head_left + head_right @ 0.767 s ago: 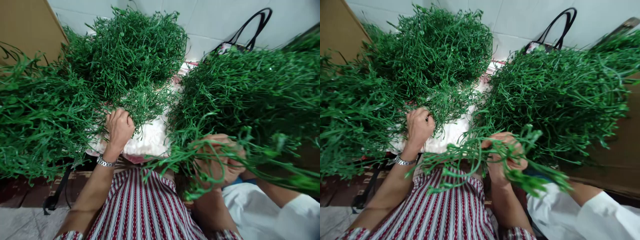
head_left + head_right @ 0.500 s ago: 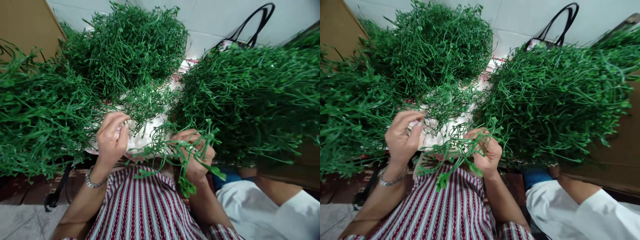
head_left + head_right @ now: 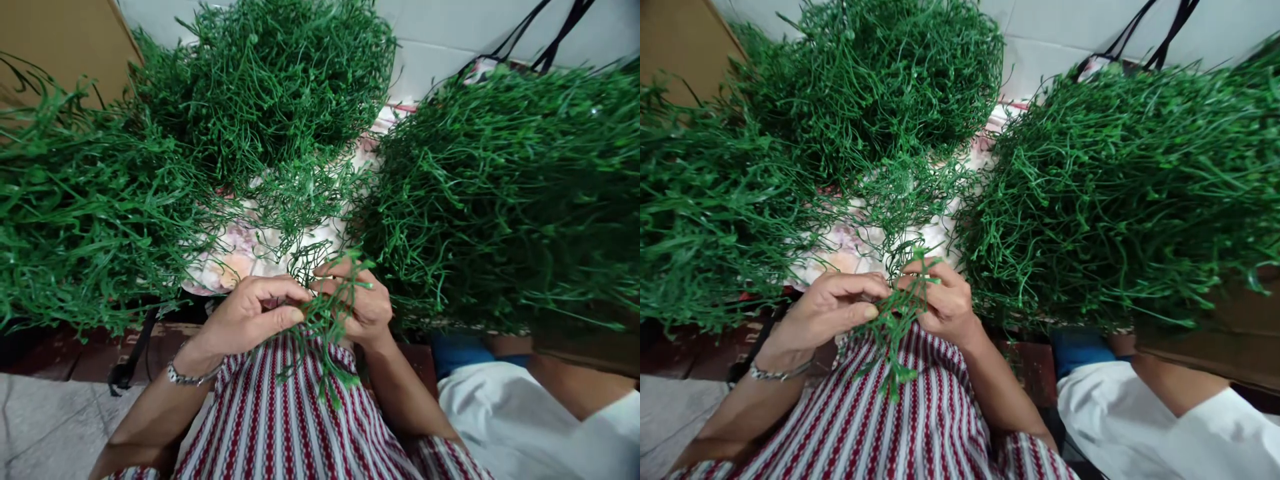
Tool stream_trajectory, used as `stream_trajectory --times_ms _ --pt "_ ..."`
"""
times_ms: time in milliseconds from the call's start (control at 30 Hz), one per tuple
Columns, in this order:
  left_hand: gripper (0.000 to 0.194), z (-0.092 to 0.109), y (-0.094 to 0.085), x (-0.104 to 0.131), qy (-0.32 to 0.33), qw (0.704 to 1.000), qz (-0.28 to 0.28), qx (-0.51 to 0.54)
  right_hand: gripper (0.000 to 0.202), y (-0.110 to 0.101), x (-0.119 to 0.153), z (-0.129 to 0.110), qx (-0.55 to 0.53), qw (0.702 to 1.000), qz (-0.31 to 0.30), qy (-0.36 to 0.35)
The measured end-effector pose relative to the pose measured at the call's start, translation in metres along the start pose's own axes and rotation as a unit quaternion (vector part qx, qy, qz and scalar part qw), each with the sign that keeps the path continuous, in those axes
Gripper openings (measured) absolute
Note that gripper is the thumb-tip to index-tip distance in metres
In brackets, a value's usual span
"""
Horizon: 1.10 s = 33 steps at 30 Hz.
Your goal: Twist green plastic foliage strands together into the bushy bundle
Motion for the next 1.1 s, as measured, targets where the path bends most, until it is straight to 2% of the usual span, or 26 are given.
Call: stream_trajectory --times_ms 67,167,233,333,433,533,600,700,800,900,1000,1100 --pt "0.010 -0.003 -0.004 0.003 0.005 0.999 0.035 -0.012 0.025 0.002 0.001 0.000 0.017 1.000 0.003 0.001" --pt "0.008 0.010 -0.009 0.010 0.092 0.989 0.089 -0.079 0.031 -0.003 0.000 0.002 -0.010 0.999 0.029 0.036" --pt "0.010 0.019 -0.007 0.015 0.147 0.974 0.098 -0.139 0.029 -0.007 -0.002 0.008 -0.046 0.995 0.035 0.087" --pt "0.012 0.024 0.000 0.019 0.171 0.948 0.103 -0.250 0.024 -0.004 -0.005 0.007 -0.079 0.989 -0.015 0.127" --pt "0.012 0.022 -0.001 0.019 0.155 0.927 0.138 -0.314 0.020 0.003 -0.007 -0.006 -0.077 0.992 -0.066 0.081" --pt "0.012 0.016 -0.011 0.017 0.115 0.931 0.197 -0.284 0.017 0.009 -0.003 -0.015 -0.029 0.996 -0.088 0.020" --pt "0.015 0.010 -0.016 0.016 0.090 0.942 0.214 -0.240 0.018 0.011 0.001 -0.019 0.028 0.996 -0.080 -0.027" --pt "0.016 -0.007 -0.021 0.013 0.047 0.968 0.206 -0.137 0.021 0.011 0.010 -0.024 0.117 0.987 -0.056 -0.095" --pt "0.011 -0.021 -0.024 0.009 0.023 0.980 0.191 -0.055 0.023 0.016 0.016 -0.027 0.150 0.978 -0.060 -0.135" --pt "0.007 -0.019 -0.025 0.007 0.055 0.977 0.188 -0.083 0.026 0.022 0.019 -0.030 0.150 0.974 -0.068 -0.158" --pt "0.005 -0.008 -0.030 0.012 0.110 0.961 0.223 -0.121 0.028 0.026 0.019 -0.033 0.119 0.976 -0.077 -0.164" --pt "0.007 0.002 -0.033 0.020 0.173 0.938 0.261 -0.149 0.033 0.030 0.017 -0.029 0.032 0.986 -0.118 -0.110"
Point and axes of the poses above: each hand's wrist, its own x-axis away from the middle knuckle, its own y-axis out of the palm, z = x × y, the point moved 9 cm from there along -x, towards the middle knuckle, and after that the axes turned 14 degrees about x, right-handed, at the moved point
